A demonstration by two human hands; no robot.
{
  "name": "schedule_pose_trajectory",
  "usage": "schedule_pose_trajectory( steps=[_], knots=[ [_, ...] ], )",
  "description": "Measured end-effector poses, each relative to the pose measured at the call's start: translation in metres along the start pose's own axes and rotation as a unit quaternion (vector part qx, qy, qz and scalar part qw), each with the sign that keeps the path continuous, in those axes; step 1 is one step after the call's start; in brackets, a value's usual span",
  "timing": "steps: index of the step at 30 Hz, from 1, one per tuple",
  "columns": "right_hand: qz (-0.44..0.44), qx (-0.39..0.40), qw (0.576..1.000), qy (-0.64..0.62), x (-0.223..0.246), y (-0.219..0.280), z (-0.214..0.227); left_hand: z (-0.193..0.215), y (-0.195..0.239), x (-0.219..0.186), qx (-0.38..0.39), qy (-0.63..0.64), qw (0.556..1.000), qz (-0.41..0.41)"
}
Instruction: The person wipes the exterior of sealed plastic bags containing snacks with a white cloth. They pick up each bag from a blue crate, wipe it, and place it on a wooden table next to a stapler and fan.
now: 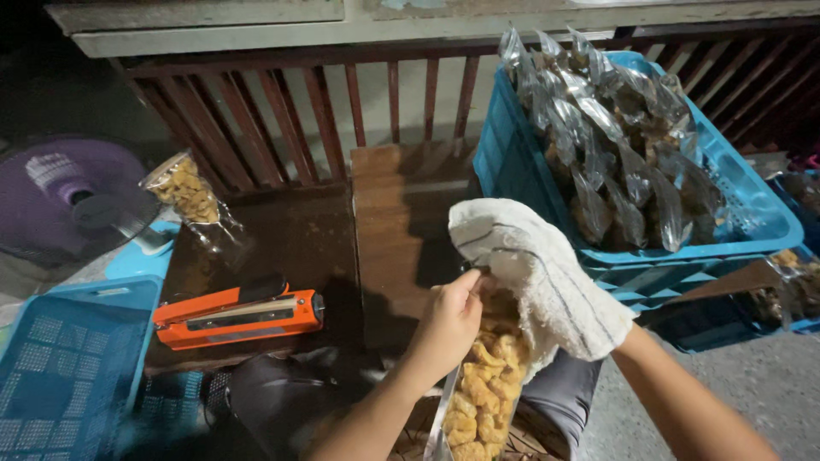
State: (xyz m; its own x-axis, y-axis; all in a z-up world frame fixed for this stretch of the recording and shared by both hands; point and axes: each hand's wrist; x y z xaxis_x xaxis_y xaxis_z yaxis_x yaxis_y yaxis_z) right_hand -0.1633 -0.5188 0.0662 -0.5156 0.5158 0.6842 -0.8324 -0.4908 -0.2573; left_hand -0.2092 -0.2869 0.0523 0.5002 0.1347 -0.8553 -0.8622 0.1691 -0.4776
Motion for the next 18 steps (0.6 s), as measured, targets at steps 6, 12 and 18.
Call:
schedule_pose_trajectory(
  steps=[6, 12, 18],
  knots=[
    [0.023, -0.081, 0.993, 0.077, -0.001, -0.023, 0.000, -0.002, -0.011, 0.004, -0.068, 0.009, 0.997, 0.033],
    [0.041, -0.129, 0.976, 0.169, 0.025, -0.038, 0.005, 0.011, -0.026, -0.009, -0.067, -0.017, 0.996, 0.051],
    [-0.003, -0.087, 0.961, 0.263, 0.057, -0.041, 0.021, 0.019, -0.027, -0.013, -0.087, -0.117, 0.986, -0.086]
  ],
)
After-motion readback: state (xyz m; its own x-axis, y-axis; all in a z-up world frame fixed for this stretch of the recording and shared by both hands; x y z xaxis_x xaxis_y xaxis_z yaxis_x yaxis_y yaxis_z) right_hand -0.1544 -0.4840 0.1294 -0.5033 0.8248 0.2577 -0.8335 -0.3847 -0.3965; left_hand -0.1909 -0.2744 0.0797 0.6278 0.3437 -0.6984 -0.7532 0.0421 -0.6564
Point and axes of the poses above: each hand's wrist, its own y-axis away from the middle knuckle, its own z-axis out of the back of the hand, x = y × z, and after that the axes turned 5 degrees about -z, right-handed
